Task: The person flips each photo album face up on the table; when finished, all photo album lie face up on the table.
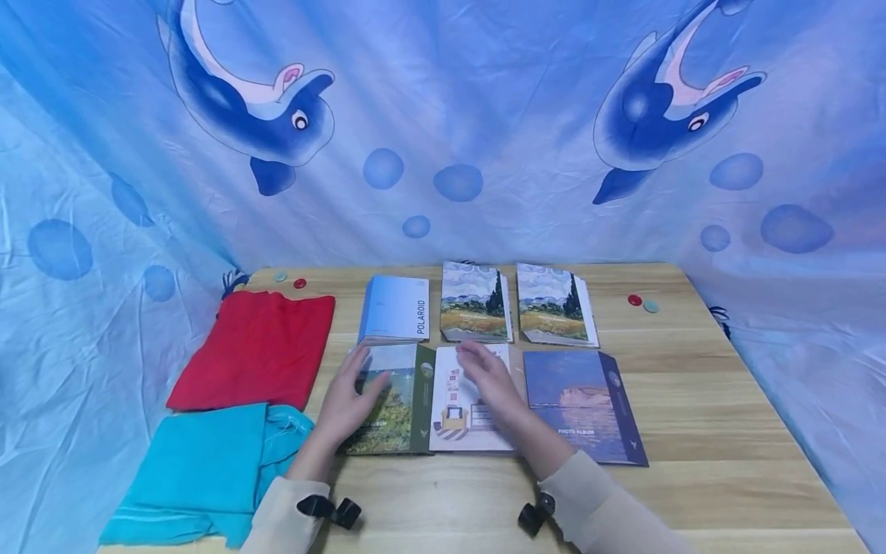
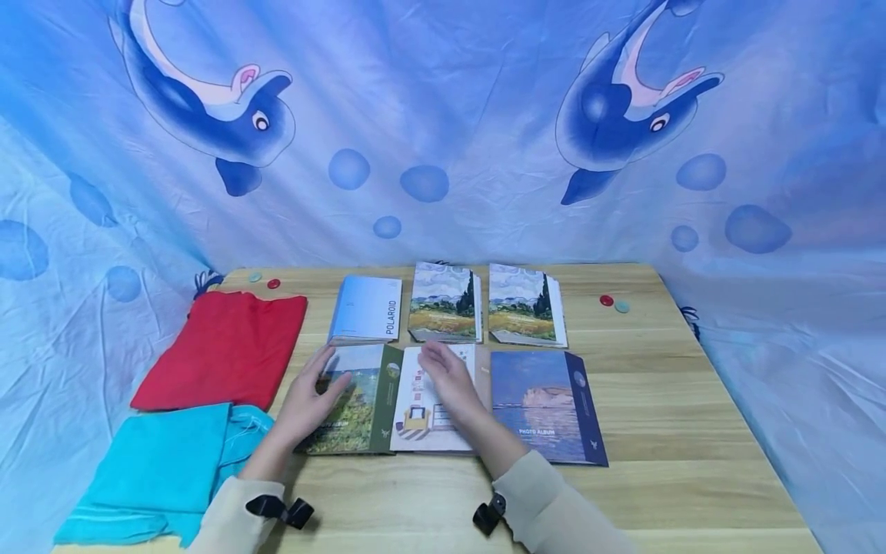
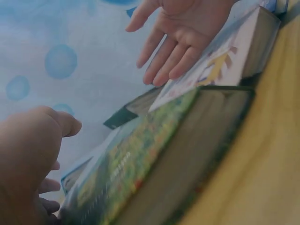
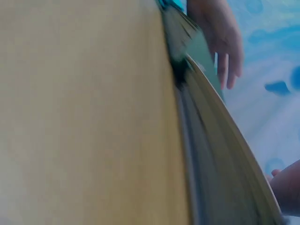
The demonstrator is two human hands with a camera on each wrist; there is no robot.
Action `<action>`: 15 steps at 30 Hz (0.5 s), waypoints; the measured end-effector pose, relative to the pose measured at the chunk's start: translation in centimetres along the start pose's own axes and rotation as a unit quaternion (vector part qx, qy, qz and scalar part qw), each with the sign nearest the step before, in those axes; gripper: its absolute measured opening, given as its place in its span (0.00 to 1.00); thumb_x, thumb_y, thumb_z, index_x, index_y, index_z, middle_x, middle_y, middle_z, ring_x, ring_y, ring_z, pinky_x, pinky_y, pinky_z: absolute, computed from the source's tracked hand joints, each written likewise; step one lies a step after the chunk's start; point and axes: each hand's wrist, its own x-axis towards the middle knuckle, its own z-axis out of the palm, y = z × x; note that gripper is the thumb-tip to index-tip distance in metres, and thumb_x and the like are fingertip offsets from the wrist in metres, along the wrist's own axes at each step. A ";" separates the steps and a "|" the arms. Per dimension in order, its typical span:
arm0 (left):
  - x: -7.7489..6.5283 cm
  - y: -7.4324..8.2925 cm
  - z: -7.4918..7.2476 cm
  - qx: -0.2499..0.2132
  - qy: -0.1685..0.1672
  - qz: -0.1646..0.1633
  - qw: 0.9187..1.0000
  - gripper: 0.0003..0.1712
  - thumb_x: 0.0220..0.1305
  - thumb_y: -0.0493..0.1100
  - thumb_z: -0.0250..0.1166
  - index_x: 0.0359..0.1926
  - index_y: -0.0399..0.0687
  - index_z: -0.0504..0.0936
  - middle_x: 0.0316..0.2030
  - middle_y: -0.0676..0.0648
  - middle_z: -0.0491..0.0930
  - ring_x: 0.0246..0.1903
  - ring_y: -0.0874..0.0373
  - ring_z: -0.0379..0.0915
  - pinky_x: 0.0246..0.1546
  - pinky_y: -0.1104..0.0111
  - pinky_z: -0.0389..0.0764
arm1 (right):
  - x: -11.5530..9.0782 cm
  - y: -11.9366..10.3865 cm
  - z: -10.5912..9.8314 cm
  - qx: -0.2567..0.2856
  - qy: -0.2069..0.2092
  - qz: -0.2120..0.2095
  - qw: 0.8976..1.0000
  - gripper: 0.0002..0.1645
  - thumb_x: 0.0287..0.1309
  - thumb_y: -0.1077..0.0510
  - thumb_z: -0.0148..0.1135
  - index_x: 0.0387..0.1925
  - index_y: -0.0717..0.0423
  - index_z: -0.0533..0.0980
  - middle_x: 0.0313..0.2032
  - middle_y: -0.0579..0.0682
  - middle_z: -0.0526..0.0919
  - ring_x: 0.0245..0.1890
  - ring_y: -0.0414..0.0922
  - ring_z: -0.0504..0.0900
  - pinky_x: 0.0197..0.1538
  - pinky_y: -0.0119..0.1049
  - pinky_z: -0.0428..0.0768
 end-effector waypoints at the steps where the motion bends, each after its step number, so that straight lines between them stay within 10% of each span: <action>1: -0.4 -0.2 -0.1 0.002 0.001 -0.009 1.000 0.42 0.73 0.54 0.62 0.77 0.38 0.58 0.78 0.36 0.51 0.74 0.37 0.52 0.71 0.42 0.58 | -0.2 0.2 0.5 -0.004 -0.011 0.001 1.000 0.35 0.73 0.51 0.57 0.73 0.63 0.63 0.70 0.61 0.69 0.69 0.59 0.68 0.73 0.54 0.63; 8: -1.6 -1.0 -0.5 -0.004 0.002 -0.037 0.999 0.48 0.71 0.64 0.60 0.77 0.38 0.58 0.78 0.37 0.49 0.76 0.37 0.47 0.72 0.42 0.55 | -1.1 0.9 3.1 -0.073 -0.097 -0.014 0.993 0.37 0.74 0.50 0.55 0.75 0.65 0.59 0.73 0.64 0.62 0.74 0.60 0.61 0.75 0.54 0.57; 15: -2.0 -1.2 -0.3 0.005 -0.001 -0.069 0.998 0.49 0.69 0.65 0.61 0.78 0.42 0.57 0.79 0.40 0.49 0.77 0.39 0.44 0.72 0.41 0.54 | -1.8 0.5 4.4 -0.247 -0.163 -0.046 0.954 0.45 0.73 0.40 0.52 0.78 0.63 0.54 0.78 0.60 0.52 0.77 0.58 0.51 0.76 0.54 0.52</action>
